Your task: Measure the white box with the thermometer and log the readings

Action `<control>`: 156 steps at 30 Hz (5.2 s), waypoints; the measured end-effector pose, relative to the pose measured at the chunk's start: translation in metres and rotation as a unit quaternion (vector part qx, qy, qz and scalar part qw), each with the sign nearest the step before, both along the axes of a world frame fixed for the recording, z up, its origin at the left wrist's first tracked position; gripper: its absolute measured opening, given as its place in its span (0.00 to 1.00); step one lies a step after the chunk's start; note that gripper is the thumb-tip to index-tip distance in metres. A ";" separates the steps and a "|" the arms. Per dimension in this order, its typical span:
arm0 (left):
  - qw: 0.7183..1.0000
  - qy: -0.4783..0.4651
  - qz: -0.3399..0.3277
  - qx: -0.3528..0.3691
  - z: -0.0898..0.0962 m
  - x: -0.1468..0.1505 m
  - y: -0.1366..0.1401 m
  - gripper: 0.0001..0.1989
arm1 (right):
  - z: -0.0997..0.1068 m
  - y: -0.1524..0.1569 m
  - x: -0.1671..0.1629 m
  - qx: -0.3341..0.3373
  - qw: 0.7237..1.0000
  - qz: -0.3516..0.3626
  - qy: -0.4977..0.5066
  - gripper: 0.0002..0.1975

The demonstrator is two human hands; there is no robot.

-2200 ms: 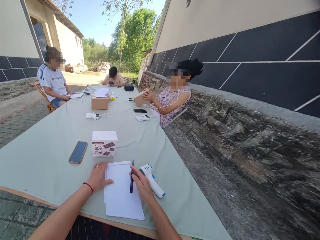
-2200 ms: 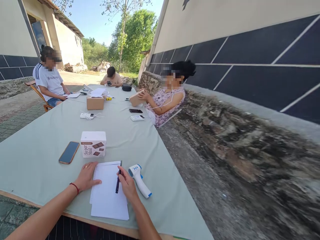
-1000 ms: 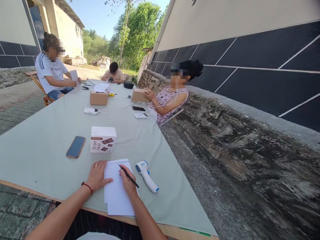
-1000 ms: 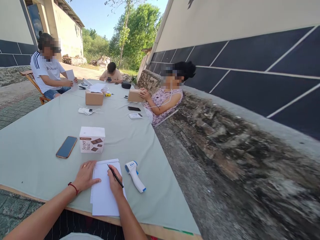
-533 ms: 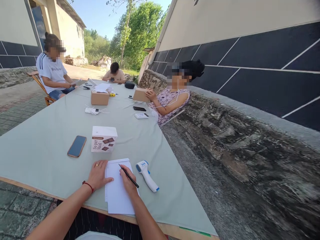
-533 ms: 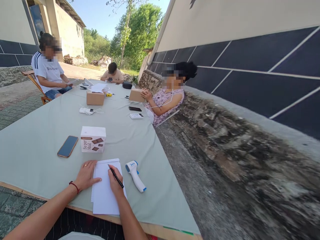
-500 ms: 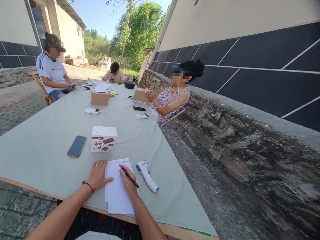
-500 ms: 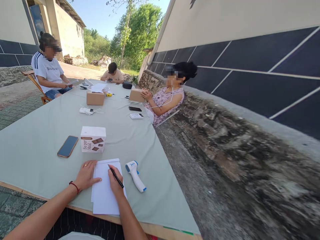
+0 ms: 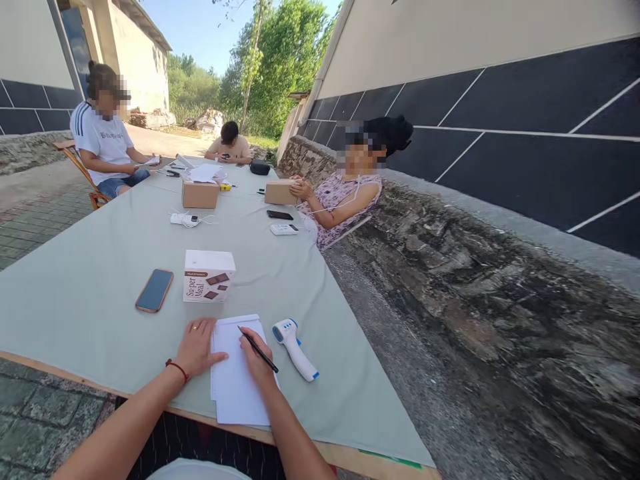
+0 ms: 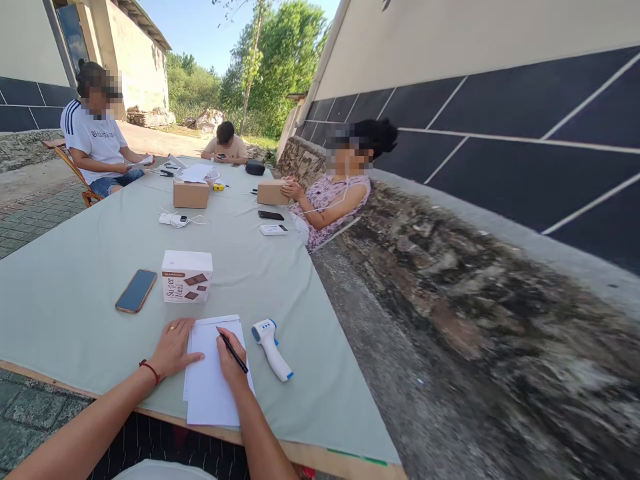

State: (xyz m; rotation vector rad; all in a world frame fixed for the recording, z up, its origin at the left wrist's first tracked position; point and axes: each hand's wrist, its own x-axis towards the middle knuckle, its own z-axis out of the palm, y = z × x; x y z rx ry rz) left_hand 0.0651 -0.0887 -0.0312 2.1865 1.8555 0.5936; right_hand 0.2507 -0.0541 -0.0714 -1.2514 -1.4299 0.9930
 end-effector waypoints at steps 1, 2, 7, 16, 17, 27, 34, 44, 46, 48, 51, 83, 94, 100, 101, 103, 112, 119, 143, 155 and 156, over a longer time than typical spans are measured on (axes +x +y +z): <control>1.000 0.001 0.000 -0.001 0.001 0.000 0.000 0.37 | 0.000 0.000 0.000 -0.001 1.000 0.001 0.000 0.20; 1.000 0.002 0.000 -0.002 0.001 0.000 0.000 0.37 | 0.000 0.000 0.000 -0.002 1.000 0.002 0.001 0.20; 1.000 0.008 0.000 0.000 0.002 0.000 0.000 0.37 | 0.000 0.001 -0.001 0.001 1.000 0.005 0.006 0.19; 0.999 0.036 -0.006 -0.025 0.019 0.005 -0.002 0.40 | 0.009 -0.004 0.003 -0.006 0.998 -0.023 0.053 0.16; 0.999 0.035 -0.008 -0.026 0.020 0.006 -0.001 0.40 | 0.010 -0.005 0.004 -0.011 0.998 -0.025 0.058 0.15; 0.999 0.028 -0.029 -0.011 0.019 0.012 -0.002 0.42 | 0.035 -0.010 0.006 -0.042 0.993 0.002 0.108 0.11; 0.999 0.025 -0.035 0.006 0.016 0.014 -0.003 0.45 | 0.041 0.000 -0.011 -0.059 0.994 0.018 0.087 0.10; 0.999 0.030 -0.032 0.007 0.013 0.018 -0.004 0.38 | 0.035 -0.014 -0.029 -0.042 0.999 -0.012 0.022 0.08; 0.999 0.028 -0.028 0.011 0.013 0.018 -0.004 0.32 | 0.034 -0.015 -0.029 -0.036 0.999 -0.007 0.013 0.09; 0.999 0.026 -0.023 0.010 0.013 0.018 -0.004 0.29 | 0.035 -0.015 -0.029 -0.035 0.999 -0.004 0.011 0.09; 1.000 0.025 -0.017 0.010 0.014 0.018 -0.004 0.27 | 0.035 -0.015 -0.029 -0.041 0.999 -0.002 0.006 0.09; 1.000 0.004 -0.014 -0.007 0.014 0.018 -0.004 0.27 | 0.034 -0.016 -0.029 -0.041 0.999 0.014 -0.022 0.06; 1.000 0.003 -0.012 -0.006 0.015 0.019 -0.004 0.27 | 0.033 -0.015 -0.029 -0.044 0.999 -0.001 -0.018 0.07; 1.000 0.002 -0.013 -0.009 0.016 0.019 -0.004 0.27 | 0.035 -0.016 -0.029 -0.045 0.999 0.009 -0.025 0.06; 1.000 0.001 -0.014 -0.008 0.016 0.019 -0.004 0.27 | 0.035 -0.016 -0.029 -0.043 0.999 0.010 -0.026 0.06; 1.000 -0.003 -0.016 -0.005 0.015 0.019 -0.004 0.27 | 0.035 -0.017 -0.029 -0.040 0.999 0.009 -0.028 0.06; 1.000 -0.001 -0.011 0.001 0.013 0.019 -0.004 0.27 | 0.035 -0.017 -0.029 -0.046 0.999 0.005 -0.024 0.06; 1.000 0.001 -0.012 -0.007 0.014 0.018 -0.004 0.27 | 0.034 -0.017 -0.029 -0.048 0.999 -0.010 -0.015 0.07; 1.000 -0.003 -0.010 -0.004 0.016 0.019 -0.004 0.26 | 0.031 -0.016 -0.028 -0.056 0.998 -0.015 -0.012 0.08; 1.000 -0.007 -0.011 -0.009 0.015 0.019 -0.004 0.27 | 0.032 -0.015 -0.027 -0.051 0.998 -0.014 -0.021 0.07; 1.000 -0.007 -0.010 -0.010 0.016 0.019 -0.004 0.27 | 0.032 -0.015 -0.027 -0.054 0.998 -0.018 -0.018 0.07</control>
